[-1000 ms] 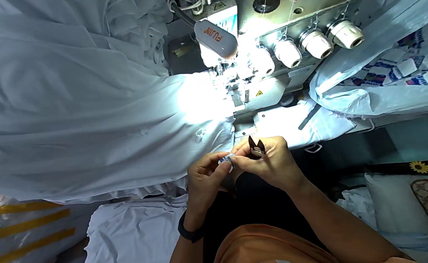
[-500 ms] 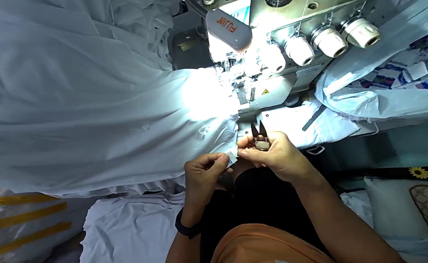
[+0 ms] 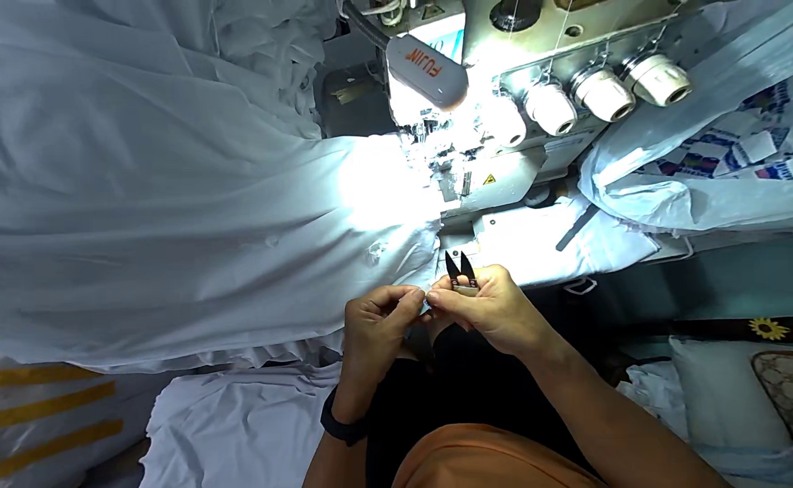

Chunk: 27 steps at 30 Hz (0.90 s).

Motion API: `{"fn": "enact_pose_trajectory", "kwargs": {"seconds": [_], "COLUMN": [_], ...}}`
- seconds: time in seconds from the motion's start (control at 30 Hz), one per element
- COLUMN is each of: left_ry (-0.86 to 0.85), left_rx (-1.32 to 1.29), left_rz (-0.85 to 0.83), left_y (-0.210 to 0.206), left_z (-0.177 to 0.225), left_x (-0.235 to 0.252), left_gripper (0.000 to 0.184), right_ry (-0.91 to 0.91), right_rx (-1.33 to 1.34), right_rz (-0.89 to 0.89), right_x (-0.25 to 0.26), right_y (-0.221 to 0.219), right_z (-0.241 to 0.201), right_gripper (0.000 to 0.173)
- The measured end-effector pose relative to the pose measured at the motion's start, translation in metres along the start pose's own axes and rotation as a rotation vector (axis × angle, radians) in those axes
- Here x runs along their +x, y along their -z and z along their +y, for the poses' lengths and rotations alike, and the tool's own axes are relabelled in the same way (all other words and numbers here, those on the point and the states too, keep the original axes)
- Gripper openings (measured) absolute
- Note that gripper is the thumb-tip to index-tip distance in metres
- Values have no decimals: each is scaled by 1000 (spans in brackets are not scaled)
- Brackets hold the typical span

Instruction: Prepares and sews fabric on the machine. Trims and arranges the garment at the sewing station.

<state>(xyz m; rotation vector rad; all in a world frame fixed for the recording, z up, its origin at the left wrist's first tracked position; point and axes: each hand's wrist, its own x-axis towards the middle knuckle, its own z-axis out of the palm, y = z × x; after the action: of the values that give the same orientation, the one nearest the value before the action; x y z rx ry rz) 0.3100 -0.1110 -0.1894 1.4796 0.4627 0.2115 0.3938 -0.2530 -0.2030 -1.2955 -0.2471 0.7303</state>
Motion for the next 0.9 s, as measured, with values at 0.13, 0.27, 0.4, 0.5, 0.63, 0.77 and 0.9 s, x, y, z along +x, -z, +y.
{"fn": "enact_pose_trajectory", "kwargs": {"seconds": [0.13, 0.27, 0.4, 0.5, 0.63, 0.77, 0.9], "left_ry": [-8, -11, -174, -363, -508, -505, -494], "left_rx": [19, 10, 44, 128, 396, 691, 806], "left_rz": [0, -14, -93, -133, -113, -66, -42], "left_y": [-1, -1, 10, 25, 27, 12, 2], "left_z": [1, 2, 16, 41, 63, 56, 38], "left_x": [3, 9, 21, 39, 70, 96, 111], "left_gripper": [11, 10, 10, 9, 7, 13, 12], "right_ry": [39, 121, 538, 894, 1136, 1235, 1258], "right_rx": [-19, -98, -310, -699, -1043, -1038, -923], "right_rz": [38, 46, 77, 291, 352, 230, 237], "right_x": [1, 3, 14, 40, 79, 87, 77], "right_y": [-3, -5, 2, 25, 48, 48, 39], "right_z": [0, -2, -3, 2, 12, 13, 11], "right_gripper": [19, 16, 11, 13, 18, 16, 10]}}
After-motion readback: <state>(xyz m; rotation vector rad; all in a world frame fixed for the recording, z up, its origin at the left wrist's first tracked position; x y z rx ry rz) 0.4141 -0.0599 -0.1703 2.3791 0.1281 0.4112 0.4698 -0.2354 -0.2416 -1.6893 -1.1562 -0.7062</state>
